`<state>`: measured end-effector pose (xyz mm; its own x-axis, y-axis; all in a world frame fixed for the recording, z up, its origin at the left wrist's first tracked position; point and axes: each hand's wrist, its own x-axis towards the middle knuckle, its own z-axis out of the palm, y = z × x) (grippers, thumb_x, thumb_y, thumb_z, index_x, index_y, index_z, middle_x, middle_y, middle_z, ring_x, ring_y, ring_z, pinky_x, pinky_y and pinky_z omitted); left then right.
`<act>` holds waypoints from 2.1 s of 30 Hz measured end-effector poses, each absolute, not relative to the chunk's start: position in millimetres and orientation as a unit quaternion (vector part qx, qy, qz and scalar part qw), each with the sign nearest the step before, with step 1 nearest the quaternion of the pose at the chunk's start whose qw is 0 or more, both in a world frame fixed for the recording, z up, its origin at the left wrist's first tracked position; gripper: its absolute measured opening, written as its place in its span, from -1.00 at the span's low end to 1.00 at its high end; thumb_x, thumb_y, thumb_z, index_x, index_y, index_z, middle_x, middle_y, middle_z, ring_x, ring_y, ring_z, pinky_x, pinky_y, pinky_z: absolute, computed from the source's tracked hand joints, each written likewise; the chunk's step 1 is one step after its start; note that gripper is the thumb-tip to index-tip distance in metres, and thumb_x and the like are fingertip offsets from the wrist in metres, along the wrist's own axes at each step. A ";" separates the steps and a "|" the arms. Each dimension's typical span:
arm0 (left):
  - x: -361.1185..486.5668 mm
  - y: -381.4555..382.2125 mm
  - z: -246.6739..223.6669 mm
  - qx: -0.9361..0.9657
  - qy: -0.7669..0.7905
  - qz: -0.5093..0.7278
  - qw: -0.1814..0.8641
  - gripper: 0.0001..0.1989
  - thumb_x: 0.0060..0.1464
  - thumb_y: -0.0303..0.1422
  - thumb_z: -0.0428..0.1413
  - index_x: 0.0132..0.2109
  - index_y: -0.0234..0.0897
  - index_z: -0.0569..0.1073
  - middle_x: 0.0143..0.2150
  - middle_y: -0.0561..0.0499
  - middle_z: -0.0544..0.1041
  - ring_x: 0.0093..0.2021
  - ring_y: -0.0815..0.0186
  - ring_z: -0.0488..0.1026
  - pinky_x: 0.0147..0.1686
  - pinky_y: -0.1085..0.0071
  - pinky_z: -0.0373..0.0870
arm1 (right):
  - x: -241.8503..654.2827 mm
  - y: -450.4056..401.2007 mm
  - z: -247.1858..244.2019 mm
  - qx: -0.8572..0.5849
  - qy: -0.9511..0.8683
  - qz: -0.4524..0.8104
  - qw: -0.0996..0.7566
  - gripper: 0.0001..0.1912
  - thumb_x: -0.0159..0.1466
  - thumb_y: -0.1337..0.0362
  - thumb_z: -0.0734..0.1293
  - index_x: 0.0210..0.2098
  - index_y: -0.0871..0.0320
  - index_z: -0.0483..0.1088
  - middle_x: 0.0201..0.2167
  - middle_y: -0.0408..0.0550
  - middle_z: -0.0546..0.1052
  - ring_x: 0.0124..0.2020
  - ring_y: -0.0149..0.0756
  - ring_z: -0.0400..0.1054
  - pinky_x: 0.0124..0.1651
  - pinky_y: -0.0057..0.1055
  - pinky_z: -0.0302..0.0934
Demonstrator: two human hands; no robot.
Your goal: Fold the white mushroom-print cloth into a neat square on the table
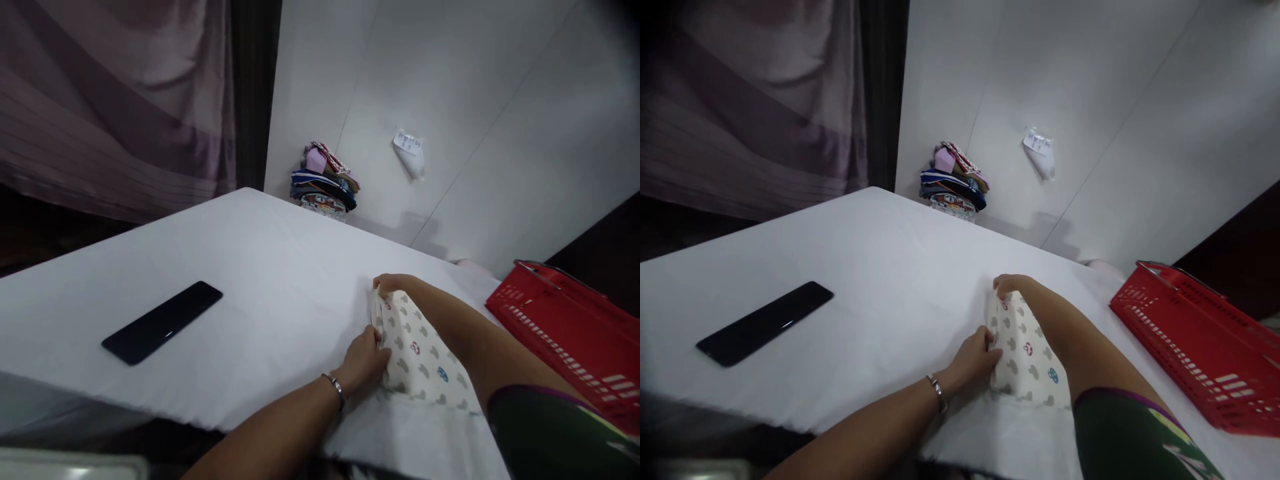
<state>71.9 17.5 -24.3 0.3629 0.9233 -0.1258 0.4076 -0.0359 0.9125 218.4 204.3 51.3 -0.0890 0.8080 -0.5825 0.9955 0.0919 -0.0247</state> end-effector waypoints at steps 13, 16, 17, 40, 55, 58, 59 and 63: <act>69.6 17.4 -9.4 0.653 0.517 0.256 0.491 -0.23 -0.11 -0.24 0.11 0.25 -0.30 0.06 0.06 -0.13 0.40 -0.02 0.14 0.40 -0.10 0.35 0.28 | 264.0 140.5 136.7 0.588 0.784 -0.179 0.088 -0.53 -0.14 0.37 0.31 -0.18 0.15 0.46 -0.24 -0.05 0.53 -0.21 -0.18 0.38 -0.21 -0.40 0.25; 71.2 17.5 -7.7 0.682 0.491 0.221 0.495 -0.40 -0.10 -0.23 0.08 0.14 -0.23 0.26 -0.06 -0.05 0.49 -0.11 0.18 0.44 -0.19 0.38 0.30 | 280.6 119.2 160.3 0.578 0.795 -0.180 0.043 -0.59 -0.14 0.38 0.29 -0.25 0.15 0.46 -0.35 -0.09 0.52 -0.29 -0.23 0.38 -0.26 -0.41 0.25; 72.2 16.3 -7.1 0.693 0.479 0.216 0.493 -0.50 -0.09 -0.24 0.07 0.05 -0.21 0.34 -0.10 -0.02 0.51 -0.15 0.20 0.45 -0.24 0.40 0.31 | 285.6 112.0 167.1 0.575 0.798 -0.178 0.028 -0.60 -0.13 0.38 0.28 -0.26 0.15 0.45 -0.36 -0.10 0.52 -0.31 -0.25 0.37 -0.27 -0.42 0.25; 9.7 108.3 205.6 0.807 0.458 0.309 -0.208 -0.74 -0.02 -0.43 0.04 -0.12 -0.30 0.37 -0.15 -0.12 0.41 -0.10 0.14 0.34 -0.12 0.24 0.22 | 317.4 88.5 211.3 0.493 0.758 0.088 -0.417 -0.75 0.01 0.32 0.28 -0.27 0.16 0.35 -0.37 -0.05 0.47 -0.30 -0.22 0.32 -0.19 -0.27 0.21; -26.2 17.5 -8.4 0.891 0.426 0.147 -0.063 -0.75 -0.05 -0.54 0.00 -0.16 -0.27 0.33 -0.13 -0.11 0.39 -0.09 0.15 0.28 -0.08 0.21 0.19 | 302.2 -8.6 -29.8 0.446 0.855 0.043 -0.261 -0.67 0.07 0.45 0.20 -0.16 0.09 0.26 -0.14 0.04 0.48 -0.02 -0.16 0.33 0.20 0.03 -0.09; -28.3 12.3 -1.7 0.888 0.431 0.154 -0.032 -0.72 -0.05 -0.54 0.02 -0.13 -0.26 0.33 -0.11 -0.10 0.39 -0.07 0.16 0.28 -0.09 0.23 0.21 | 302.4 -15.7 -24.6 0.453 0.854 0.019 -0.254 -0.68 0.09 0.45 0.19 -0.15 0.10 0.27 -0.09 0.06 0.46 0.03 -0.17 0.29 0.21 0.01 -0.10; -29.6 10.6 1.2 0.888 0.431 0.160 -0.015 -0.72 -0.05 -0.52 0.03 -0.12 -0.26 0.33 -0.11 -0.09 0.39 -0.07 0.17 0.28 -0.09 0.24 0.22 | 302.5 -18.7 -22.8 0.457 0.853 0.006 -0.251 -0.67 0.09 0.44 0.19 -0.14 0.11 0.27 -0.07 0.07 0.45 0.05 -0.18 0.27 0.22 0.01 -0.12; -34.4 8.5 14.0 0.883 0.426 0.186 0.067 -0.75 0.03 -0.34 0.10 -0.11 -0.24 0.34 -0.11 -0.03 0.40 -0.08 0.22 0.30 -0.08 0.26 0.24 | 304.7 -28.7 -12.2 0.476 0.844 -0.085 -0.232 -0.58 0.13 0.34 0.23 0.00 0.10 0.22 0.03 0.06 0.40 0.12 -0.15 0.22 0.25 0.06 -0.24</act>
<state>-34.4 8.5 14.0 0.5682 0.7765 0.2724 0.7269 -0.6288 0.2762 304.7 -28.7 -12.2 -0.4401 0.8429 0.3096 0.7637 0.5327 -0.3647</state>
